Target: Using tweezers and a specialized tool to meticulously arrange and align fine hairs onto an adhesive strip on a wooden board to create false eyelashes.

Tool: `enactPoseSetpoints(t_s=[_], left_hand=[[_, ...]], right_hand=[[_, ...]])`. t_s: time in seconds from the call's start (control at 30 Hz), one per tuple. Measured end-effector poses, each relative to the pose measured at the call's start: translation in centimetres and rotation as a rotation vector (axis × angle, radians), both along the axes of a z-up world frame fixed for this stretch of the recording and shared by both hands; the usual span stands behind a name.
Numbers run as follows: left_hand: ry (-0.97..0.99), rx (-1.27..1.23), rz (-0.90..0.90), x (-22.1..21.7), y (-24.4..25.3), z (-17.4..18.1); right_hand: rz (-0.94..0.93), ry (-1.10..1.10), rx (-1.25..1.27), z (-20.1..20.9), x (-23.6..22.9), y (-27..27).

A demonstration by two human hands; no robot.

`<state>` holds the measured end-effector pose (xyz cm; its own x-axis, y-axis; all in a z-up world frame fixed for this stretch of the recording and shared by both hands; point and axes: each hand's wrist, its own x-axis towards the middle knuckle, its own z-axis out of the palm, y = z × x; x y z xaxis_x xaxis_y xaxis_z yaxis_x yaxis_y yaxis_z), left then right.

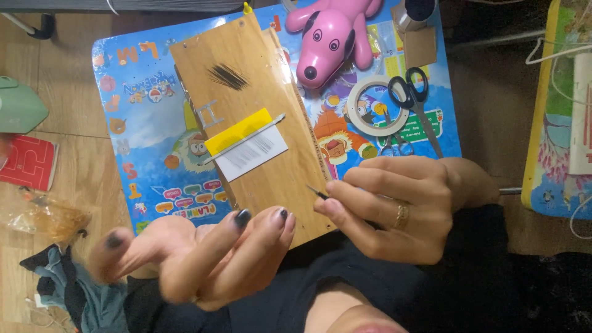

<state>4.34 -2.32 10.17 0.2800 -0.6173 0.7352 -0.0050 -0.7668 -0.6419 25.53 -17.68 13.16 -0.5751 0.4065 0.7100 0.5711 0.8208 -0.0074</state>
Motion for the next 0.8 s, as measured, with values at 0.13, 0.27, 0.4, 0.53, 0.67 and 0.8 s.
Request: enactPoseSetpoints(t_s=[0.13,0.27,0.4,0.53,0.67,0.8], left_hand=[[-0.253,-0.317,0.193,-3.2,-2.0,-1.5],[-0.153,-0.277,0.176,-5.1,-0.6,-0.8],[-0.596,-0.458,0.235,-2.9,-1.2,-2.1],[-0.359,-0.387,0.192,-4.5,-0.6,-1.5],[-0.041,-0.314,0.135,-7.6,0.0,-0.4],[0.547,-0.221,0.166,-12.0,1.3,3.4]], right_hand=[[-0.238,-0.051,0.147,-0.2,0.3,-0.6],[-0.291,0.016,0.121,-0.5,0.5,-0.7],[-0.25,-0.111,0.088,-0.5,1.4,0.4],[-0.282,-0.077,0.1,-1.3,1.3,1.3],[-0.216,-0.014,0.004,-1.9,1.1,1.7],[-0.215,-0.041,-0.019,-2.2,1.1,1.5]])
